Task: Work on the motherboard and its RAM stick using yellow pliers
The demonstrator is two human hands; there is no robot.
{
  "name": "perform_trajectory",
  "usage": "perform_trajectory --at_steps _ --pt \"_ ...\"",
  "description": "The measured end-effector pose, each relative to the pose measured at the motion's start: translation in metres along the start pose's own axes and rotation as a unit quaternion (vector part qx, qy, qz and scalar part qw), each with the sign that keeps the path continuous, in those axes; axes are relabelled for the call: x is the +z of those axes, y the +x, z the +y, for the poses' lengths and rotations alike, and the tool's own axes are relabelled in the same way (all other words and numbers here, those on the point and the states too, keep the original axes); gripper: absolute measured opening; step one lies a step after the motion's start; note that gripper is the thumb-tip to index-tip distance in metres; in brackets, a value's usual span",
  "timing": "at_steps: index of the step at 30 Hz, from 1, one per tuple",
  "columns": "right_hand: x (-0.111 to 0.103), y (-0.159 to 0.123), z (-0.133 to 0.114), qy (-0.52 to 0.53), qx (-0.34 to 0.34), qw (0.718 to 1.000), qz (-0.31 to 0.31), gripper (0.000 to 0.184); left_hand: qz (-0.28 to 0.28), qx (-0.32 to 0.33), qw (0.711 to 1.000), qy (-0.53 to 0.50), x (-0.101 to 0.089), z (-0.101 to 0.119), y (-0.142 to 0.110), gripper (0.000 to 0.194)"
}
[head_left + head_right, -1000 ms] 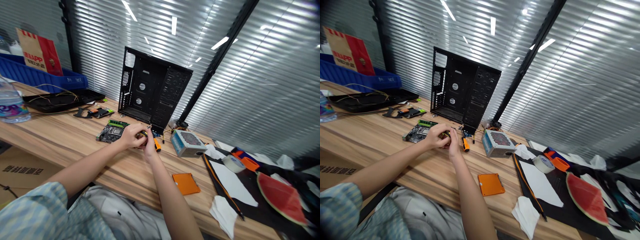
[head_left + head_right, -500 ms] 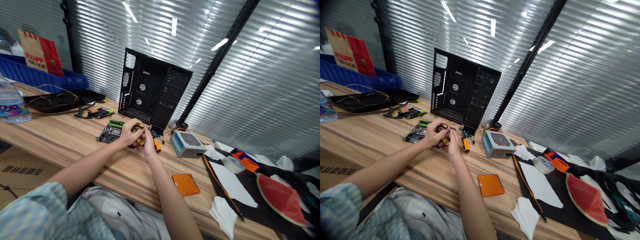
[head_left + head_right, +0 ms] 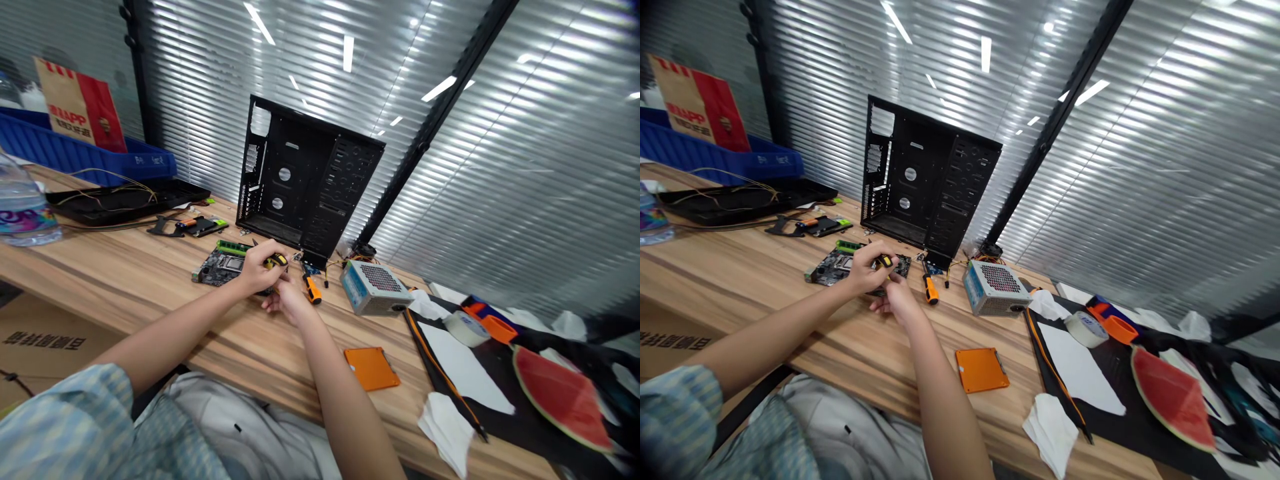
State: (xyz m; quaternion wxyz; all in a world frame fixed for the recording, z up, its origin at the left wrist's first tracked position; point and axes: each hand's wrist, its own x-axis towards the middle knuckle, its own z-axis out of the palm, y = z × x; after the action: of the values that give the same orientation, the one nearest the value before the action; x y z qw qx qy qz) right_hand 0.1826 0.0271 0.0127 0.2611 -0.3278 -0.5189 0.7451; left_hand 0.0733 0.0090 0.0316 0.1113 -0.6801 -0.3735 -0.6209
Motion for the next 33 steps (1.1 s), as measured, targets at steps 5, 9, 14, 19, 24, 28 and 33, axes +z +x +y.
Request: perform_trajectory --at_steps 5,9,14,19,24,28,33 --pt "-0.002 -0.001 -0.001 0.017 0.028 0.999 -0.015 0.024 -0.018 0.010 1.000 -0.019 0.002 -0.003 -0.001 0.011" --pt "0.000 -0.001 -0.001 0.027 0.011 1.000 -0.002 0.024 -0.051 -0.006 0.998 -0.031 0.001 -0.005 -0.002 0.017" --pt "0.003 0.005 0.003 0.079 -0.058 0.994 0.049 0.036 -0.082 -0.027 0.996 -0.035 0.000 -0.008 0.001 0.022" --pt "-0.002 0.010 0.002 0.159 -0.153 0.968 0.123 0.039 -0.051 -0.056 0.996 -0.036 0.003 -0.007 0.004 0.020" --pt "-0.007 0.010 -0.002 0.198 -0.202 0.944 0.167 0.035 -0.022 -0.139 0.988 -0.070 0.007 -0.006 0.005 0.019" --pt "-0.007 0.011 -0.002 0.176 -0.232 0.940 0.177 0.040 -0.022 -0.217 0.971 -0.101 0.010 -0.013 0.004 0.026" --pt "-0.007 0.011 -0.001 0.152 -0.249 0.940 0.174 0.040 -0.045 -0.249 0.960 -0.121 0.011 -0.022 0.003 0.032"
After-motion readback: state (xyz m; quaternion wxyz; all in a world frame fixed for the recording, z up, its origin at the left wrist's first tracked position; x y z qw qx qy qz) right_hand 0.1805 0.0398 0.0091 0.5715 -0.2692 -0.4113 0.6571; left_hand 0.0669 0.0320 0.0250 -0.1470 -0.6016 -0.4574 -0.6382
